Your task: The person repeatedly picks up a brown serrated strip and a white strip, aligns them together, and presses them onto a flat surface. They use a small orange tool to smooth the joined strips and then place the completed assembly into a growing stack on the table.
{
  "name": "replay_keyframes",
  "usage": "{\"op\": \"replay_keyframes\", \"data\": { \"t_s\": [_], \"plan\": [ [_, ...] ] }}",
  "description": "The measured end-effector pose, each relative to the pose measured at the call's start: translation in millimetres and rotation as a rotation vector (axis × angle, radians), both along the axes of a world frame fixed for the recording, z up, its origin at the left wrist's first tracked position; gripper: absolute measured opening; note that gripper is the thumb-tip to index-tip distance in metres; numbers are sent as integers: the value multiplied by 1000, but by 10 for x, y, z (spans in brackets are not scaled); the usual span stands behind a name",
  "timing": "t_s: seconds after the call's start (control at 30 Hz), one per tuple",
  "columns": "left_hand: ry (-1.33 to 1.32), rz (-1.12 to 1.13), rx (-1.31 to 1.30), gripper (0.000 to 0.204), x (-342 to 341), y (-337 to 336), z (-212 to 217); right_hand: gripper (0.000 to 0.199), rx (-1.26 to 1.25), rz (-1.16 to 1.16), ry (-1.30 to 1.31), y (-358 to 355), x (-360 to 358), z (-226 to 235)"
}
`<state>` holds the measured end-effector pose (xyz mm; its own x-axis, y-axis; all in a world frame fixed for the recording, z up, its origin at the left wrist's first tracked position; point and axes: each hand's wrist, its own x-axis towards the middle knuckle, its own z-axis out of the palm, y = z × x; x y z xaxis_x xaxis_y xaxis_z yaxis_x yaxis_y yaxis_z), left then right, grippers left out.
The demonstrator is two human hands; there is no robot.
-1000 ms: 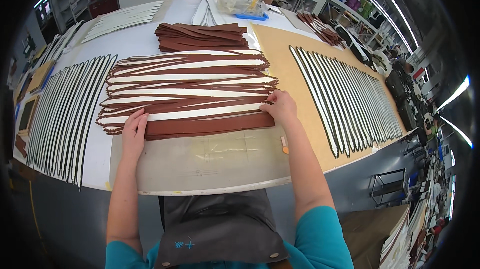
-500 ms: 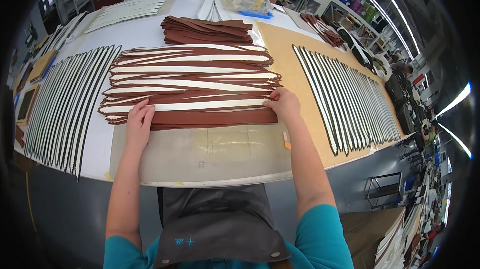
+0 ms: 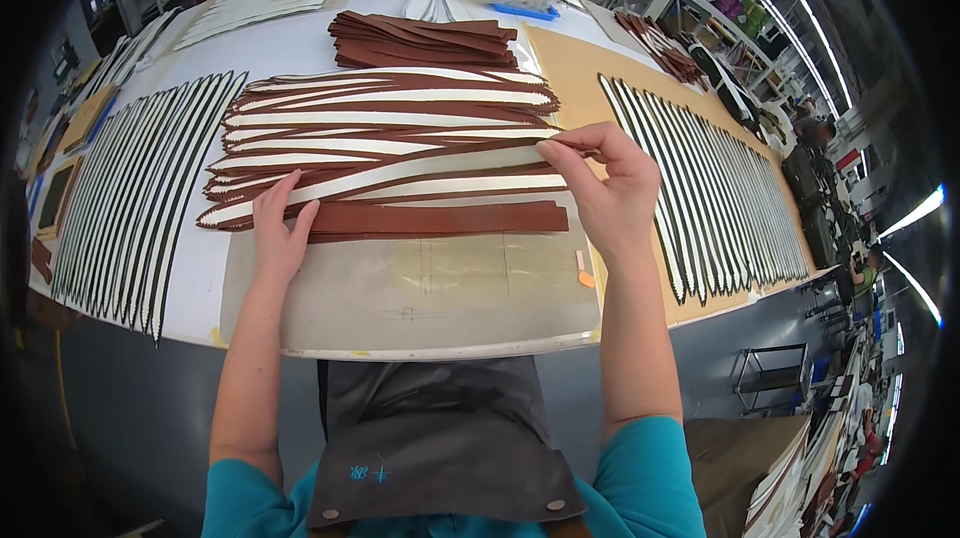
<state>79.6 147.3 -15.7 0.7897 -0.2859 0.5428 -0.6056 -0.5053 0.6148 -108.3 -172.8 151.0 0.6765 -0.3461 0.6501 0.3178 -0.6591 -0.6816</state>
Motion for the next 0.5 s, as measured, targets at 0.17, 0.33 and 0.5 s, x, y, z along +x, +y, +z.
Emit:
{"op": "replay_keyframes", "data": {
  "t_s": [0.17, 0.33, 0.5],
  "plan": [
    [-142, -23, 83, 70, -131, -105, 211, 15, 119, 198, -252, 414, -378, 271],
    [-297, 31, -48, 51, -36, -85, 184, 14, 131, 269, -410, 450, -488, 328],
    [-363, 12, -158, 32, -204, 250, 664, 11, 524, 196, -303, 72, -689, 92]
  ]
}}
